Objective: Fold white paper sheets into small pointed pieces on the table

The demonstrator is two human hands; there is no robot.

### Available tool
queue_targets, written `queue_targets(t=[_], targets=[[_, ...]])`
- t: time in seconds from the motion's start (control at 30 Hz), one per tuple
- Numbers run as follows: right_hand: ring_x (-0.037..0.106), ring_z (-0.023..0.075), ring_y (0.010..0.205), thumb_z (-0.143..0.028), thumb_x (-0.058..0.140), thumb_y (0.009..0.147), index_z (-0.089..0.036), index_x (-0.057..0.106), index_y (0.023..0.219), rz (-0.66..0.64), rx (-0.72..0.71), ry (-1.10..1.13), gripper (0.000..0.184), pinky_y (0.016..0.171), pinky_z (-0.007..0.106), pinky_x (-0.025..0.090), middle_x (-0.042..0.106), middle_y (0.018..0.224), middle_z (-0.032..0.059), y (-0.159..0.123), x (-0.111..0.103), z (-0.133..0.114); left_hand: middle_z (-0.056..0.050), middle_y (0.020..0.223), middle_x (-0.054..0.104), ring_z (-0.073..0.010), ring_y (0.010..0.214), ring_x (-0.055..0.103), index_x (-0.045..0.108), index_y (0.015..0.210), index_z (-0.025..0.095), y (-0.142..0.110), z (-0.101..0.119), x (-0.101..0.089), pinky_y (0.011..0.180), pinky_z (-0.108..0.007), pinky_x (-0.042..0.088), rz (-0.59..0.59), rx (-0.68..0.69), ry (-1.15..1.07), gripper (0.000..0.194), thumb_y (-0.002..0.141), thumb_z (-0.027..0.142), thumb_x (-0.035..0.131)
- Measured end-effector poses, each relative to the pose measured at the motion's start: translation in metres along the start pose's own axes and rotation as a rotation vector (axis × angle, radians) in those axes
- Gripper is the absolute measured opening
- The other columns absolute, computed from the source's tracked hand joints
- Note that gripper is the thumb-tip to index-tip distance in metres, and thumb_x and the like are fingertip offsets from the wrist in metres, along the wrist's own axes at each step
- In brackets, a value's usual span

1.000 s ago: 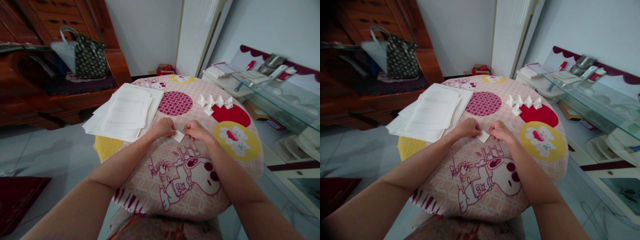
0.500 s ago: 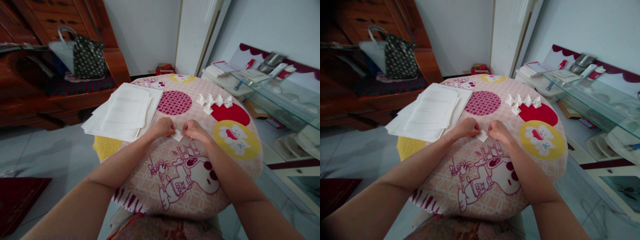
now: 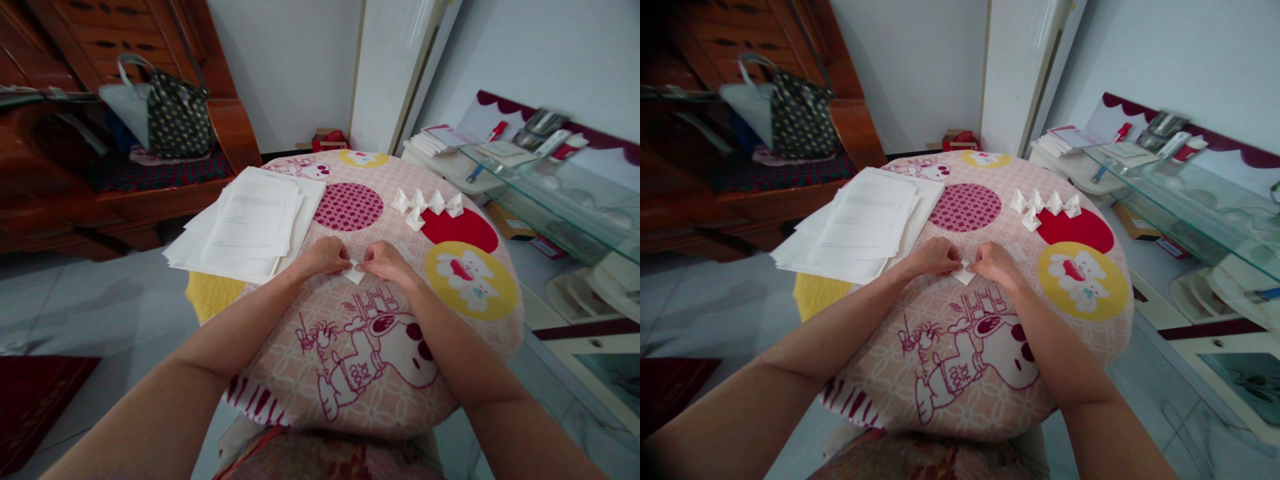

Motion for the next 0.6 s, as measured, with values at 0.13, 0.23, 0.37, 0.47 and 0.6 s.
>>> queue_targets(t=[0.13,0.23,0.37,0.47,0.6], targets=[[0.054,0.0120,0.049,-0.028,0.078,0.079,-0.017,0.066,0.073,0.019,-0.008,-0.018,0.017,0.048,0.023,0.035,0.058,0.053,-0.0010,-0.0006,-0.0025,-0.0027,-0.001,0.058,0.065,-0.0142,0.059,0.057,0.074,0.069,0.018,0.0018,0.0013,-0.0010,0.059,-0.025,0.037,0.053,0.052,0.046,0.018,0.076,0.034,0.069],[0.057,0.0131,0.055,-0.027,0.079,0.077,-0.016,0.067,0.074,0.034,-0.012,-0.036,0.016,0.050,0.023,0.037,0.060,0.057,0.0003,-0.0013,-0.0042,-0.0042,0.000,0.059,0.064,-0.0144,0.060,0.055,0.073,0.069,0.018,0.0035,0.0020,-0.0016,0.059,-0.026,0.034,0.060,0.050,0.081,0.015,0.073,0.032,0.072],[0.057,0.0134,0.056,-0.028,0.080,0.077,-0.016,0.068,0.075,0.031,-0.008,-0.034,0.017,0.051,0.023,0.037,0.060,0.058,0.0003,-0.0009,-0.0032,-0.0030,0.002,0.057,0.062,-0.0139,0.060,0.055,0.071,0.069,0.018,0.0044,0.0017,0.0009,0.059,-0.026,0.034,-0.007,0.050,0.053,0.008,0.071,0.026,0.071],[0.055,0.0122,0.051,-0.026,0.081,0.076,-0.017,0.066,0.073,0.011,0.007,-0.004,0.018,0.049,0.023,0.036,0.057,0.053,-0.0015,0.0001,-0.0008,0.0001,0.001,0.063,0.065,-0.0132,0.063,0.056,0.070,0.072,0.018,0.0017,0.0033,0.0007,0.060,-0.025,0.035,-0.044,0.099,0.025,0.005,0.070,0.023,0.070],[0.051,0.0111,0.043,-0.023,0.080,0.077,-0.016,0.064,0.074,-0.029,0.036,0.074,0.017,0.044,0.023,0.036,0.054,0.050,-0.0036,-0.0001,0.0015,0.0034,0.000,0.074,0.069,-0.0131,0.068,0.057,0.071,0.094,0.016,-0.0034,0.0031,-0.0027,0.064,-0.023,0.038,-0.059,0.166,-0.016,0.025,0.070,0.018,0.068]])
Point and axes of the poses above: each hand's wrist, its own y-axis towards the middle knuckle, its own x-axis out of the palm, z = x × y, the point moved 8 cm from there along y, towards the middle knuckle
